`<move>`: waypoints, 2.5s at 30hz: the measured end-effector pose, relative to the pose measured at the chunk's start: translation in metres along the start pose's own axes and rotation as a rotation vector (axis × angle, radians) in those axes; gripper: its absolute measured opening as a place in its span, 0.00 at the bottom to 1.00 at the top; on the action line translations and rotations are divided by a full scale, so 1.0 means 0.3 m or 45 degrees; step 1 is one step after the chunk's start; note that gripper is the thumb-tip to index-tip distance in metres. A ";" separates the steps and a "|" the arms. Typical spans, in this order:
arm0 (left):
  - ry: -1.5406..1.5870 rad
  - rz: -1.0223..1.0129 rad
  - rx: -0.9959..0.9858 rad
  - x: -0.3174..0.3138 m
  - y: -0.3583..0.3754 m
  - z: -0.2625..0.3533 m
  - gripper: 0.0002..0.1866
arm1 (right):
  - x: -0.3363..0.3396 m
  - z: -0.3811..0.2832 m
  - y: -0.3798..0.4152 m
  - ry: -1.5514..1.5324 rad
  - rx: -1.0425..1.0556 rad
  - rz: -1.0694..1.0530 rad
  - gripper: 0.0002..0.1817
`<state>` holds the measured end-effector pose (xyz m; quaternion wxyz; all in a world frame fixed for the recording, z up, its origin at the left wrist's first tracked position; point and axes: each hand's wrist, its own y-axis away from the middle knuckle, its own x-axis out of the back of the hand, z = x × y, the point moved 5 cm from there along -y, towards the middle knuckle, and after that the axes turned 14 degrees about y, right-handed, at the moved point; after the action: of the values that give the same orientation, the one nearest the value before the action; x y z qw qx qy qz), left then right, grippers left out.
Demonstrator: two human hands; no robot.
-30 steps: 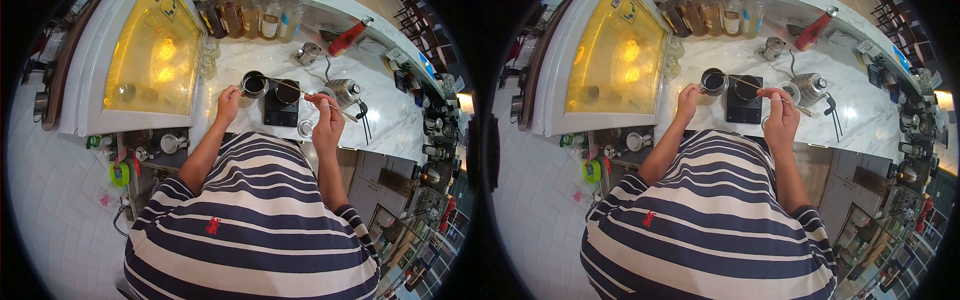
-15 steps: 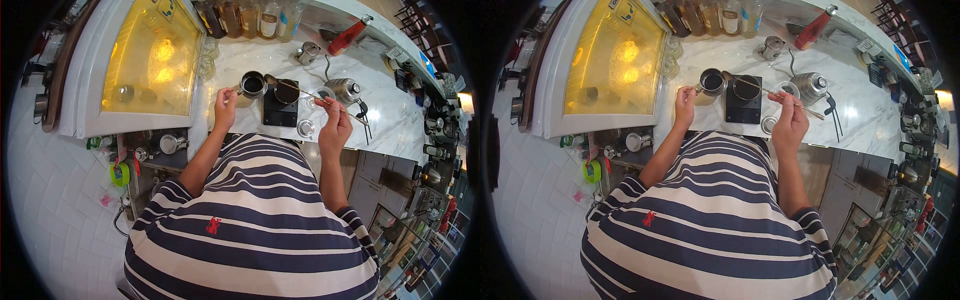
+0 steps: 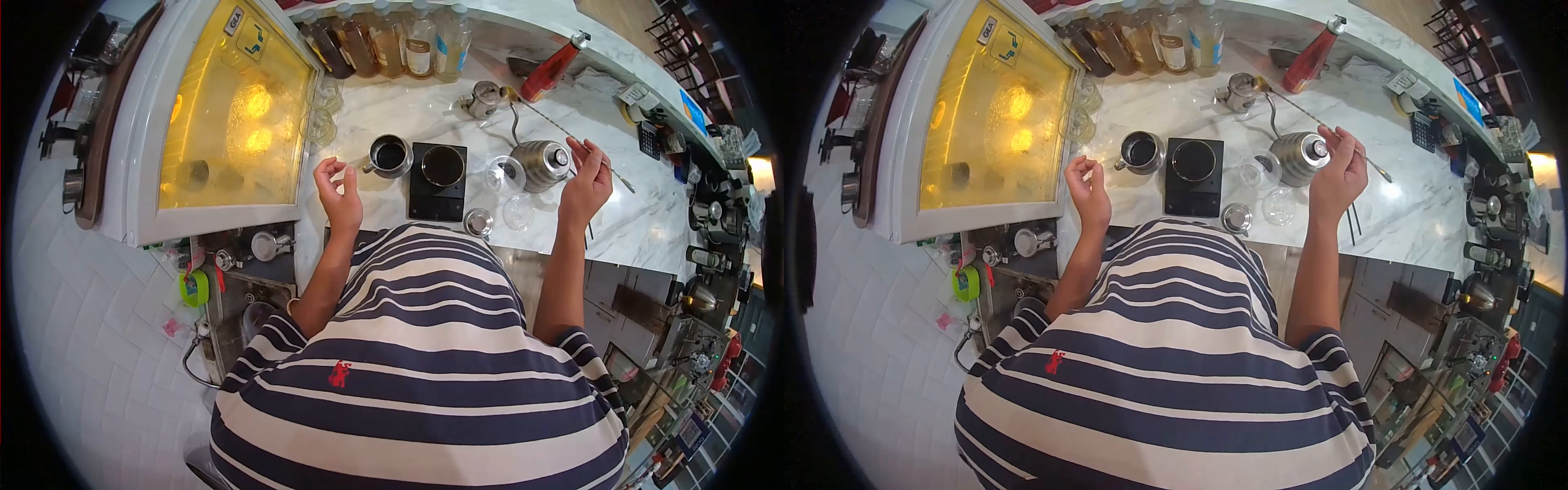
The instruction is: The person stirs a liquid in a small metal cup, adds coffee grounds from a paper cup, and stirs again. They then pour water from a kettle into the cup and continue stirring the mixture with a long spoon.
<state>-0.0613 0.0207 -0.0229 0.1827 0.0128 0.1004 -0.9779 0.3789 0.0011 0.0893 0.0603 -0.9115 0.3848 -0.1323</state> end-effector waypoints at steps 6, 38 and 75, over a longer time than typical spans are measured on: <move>-0.037 -0.050 -0.114 -0.110 -0.015 0.136 0.18 | -0.040 0.095 -0.151 0.155 0.088 -0.045 0.18; -0.980 -0.717 -0.534 -1.081 -0.267 -0.078 0.10 | -0.045 0.220 -0.332 0.175 0.029 -0.128 0.17; -0.852 -0.698 -0.433 -1.086 -0.263 -0.110 0.10 | -0.305 0.478 -0.518 0.212 -0.262 -0.598 0.20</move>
<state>0.2139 0.2151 -0.0198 -0.0606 -0.3604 0.1945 -0.9103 0.4655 0.1761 -0.0330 -0.0968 -0.9631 0.1781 -0.1773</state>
